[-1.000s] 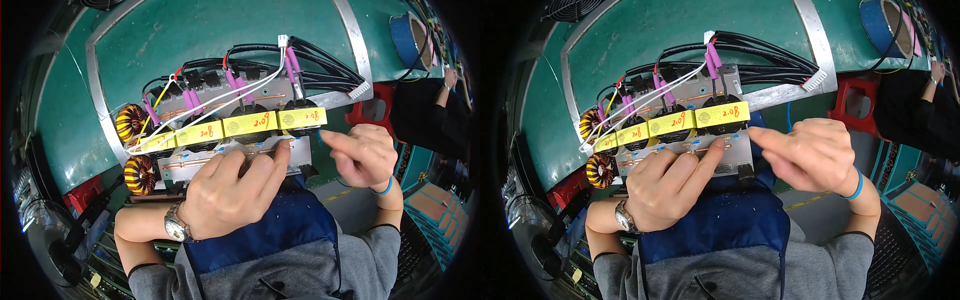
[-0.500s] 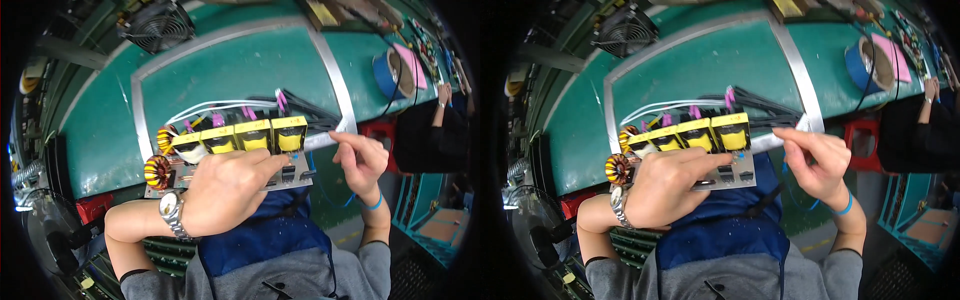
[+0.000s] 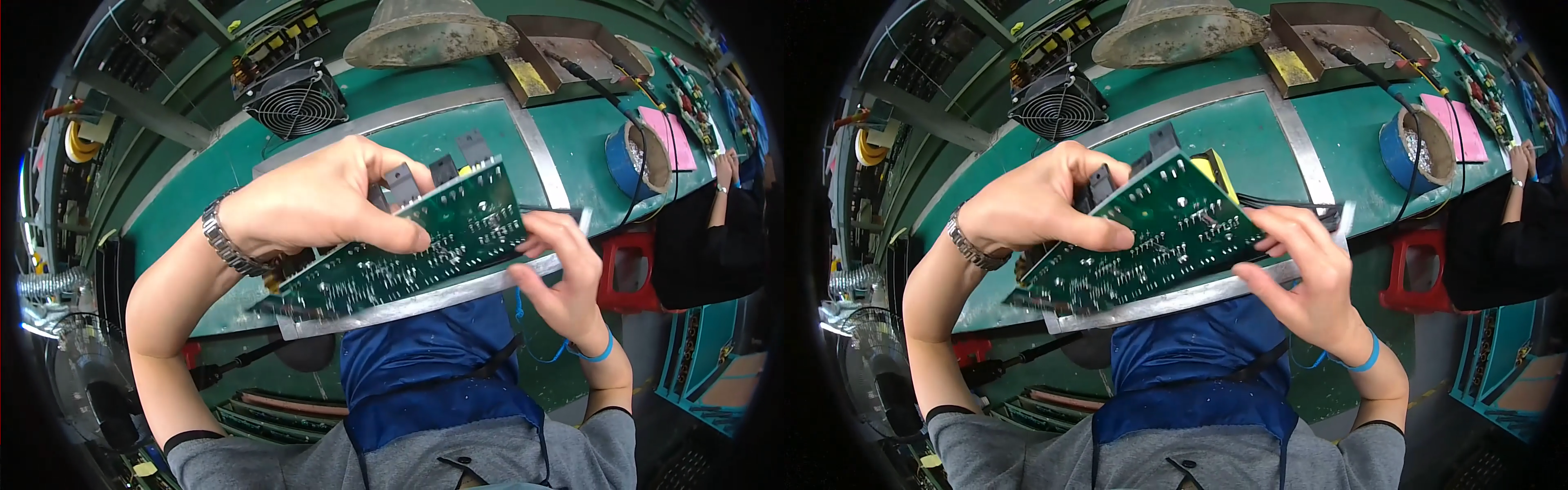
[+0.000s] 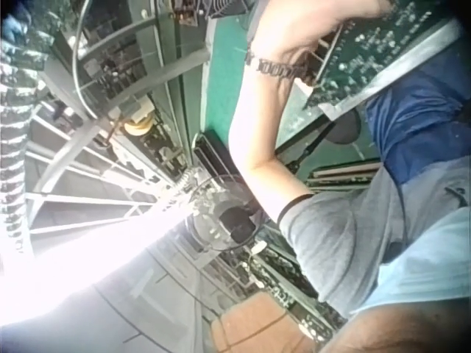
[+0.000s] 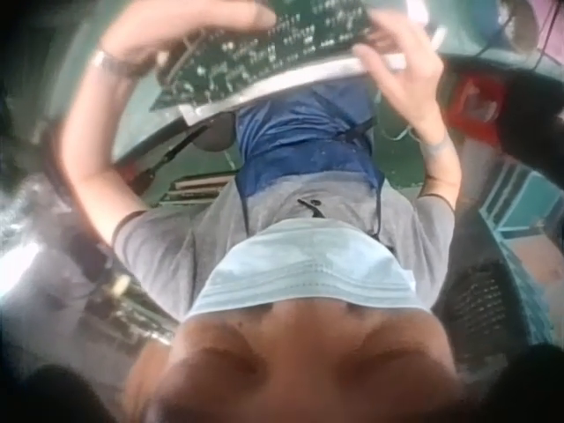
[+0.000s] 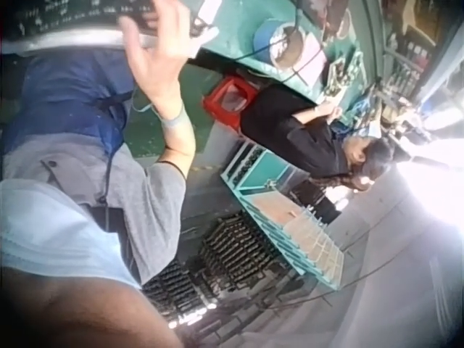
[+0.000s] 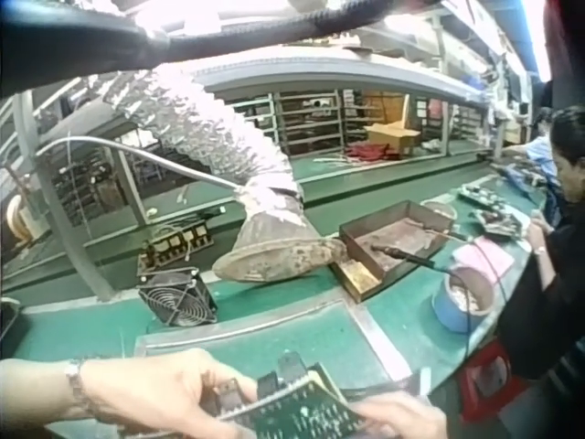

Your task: The person solders electronic components and wires onto a green printed circuit board using a soldering iron and solder wire.

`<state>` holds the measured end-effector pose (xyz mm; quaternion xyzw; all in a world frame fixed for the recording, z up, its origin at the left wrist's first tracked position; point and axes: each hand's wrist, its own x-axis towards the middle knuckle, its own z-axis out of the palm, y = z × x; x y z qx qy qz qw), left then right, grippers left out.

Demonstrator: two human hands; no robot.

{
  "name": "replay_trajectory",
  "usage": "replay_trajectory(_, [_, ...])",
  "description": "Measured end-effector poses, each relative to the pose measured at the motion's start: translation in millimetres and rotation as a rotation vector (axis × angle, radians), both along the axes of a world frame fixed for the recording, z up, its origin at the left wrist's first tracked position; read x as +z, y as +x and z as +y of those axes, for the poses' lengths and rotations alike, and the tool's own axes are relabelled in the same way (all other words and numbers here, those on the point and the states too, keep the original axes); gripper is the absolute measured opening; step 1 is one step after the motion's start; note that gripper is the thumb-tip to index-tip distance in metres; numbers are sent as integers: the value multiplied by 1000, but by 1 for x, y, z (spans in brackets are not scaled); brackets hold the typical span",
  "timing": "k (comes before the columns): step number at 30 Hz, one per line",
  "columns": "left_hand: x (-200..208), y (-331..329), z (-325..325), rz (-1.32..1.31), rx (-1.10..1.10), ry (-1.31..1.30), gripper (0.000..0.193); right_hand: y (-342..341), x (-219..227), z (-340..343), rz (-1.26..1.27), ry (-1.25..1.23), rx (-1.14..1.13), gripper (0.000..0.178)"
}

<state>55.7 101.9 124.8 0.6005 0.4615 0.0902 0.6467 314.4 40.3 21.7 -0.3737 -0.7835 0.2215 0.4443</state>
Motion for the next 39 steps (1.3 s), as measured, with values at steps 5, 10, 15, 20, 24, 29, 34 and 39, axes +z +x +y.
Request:
replay_trajectory(5, [-21,-3,5,-177,145,-337,32,6,11,1,33,-227,-31,21])
replay_trajectory(10, [-79,-14,23,-370,160,-593,32,2,7,12,-24,-513,-17,13])
replay_trajectory(15, [-128,-30,34,-558,396,-795,30,-15,42,57,-261,-117,-5,12])
replay_trajectory(20, [-141,-42,22,-740,518,-922,25,-95,64,108,-347,-29,318,8])
replay_trajectory(24, [-138,-34,16,-708,580,-794,19,-178,41,145,-463,-16,641,12])
replay_trajectory(29, [-118,-19,9,-609,463,-551,12,-271,27,142,-789,-157,1006,18])
replay_trajectory(34, [-111,-27,8,-514,507,-743,17,-317,11,114,-1161,-135,1097,25])
replay_trajectory(39, [-167,-41,7,-946,349,-873,18,-327,-22,115,-1041,-258,1197,23])
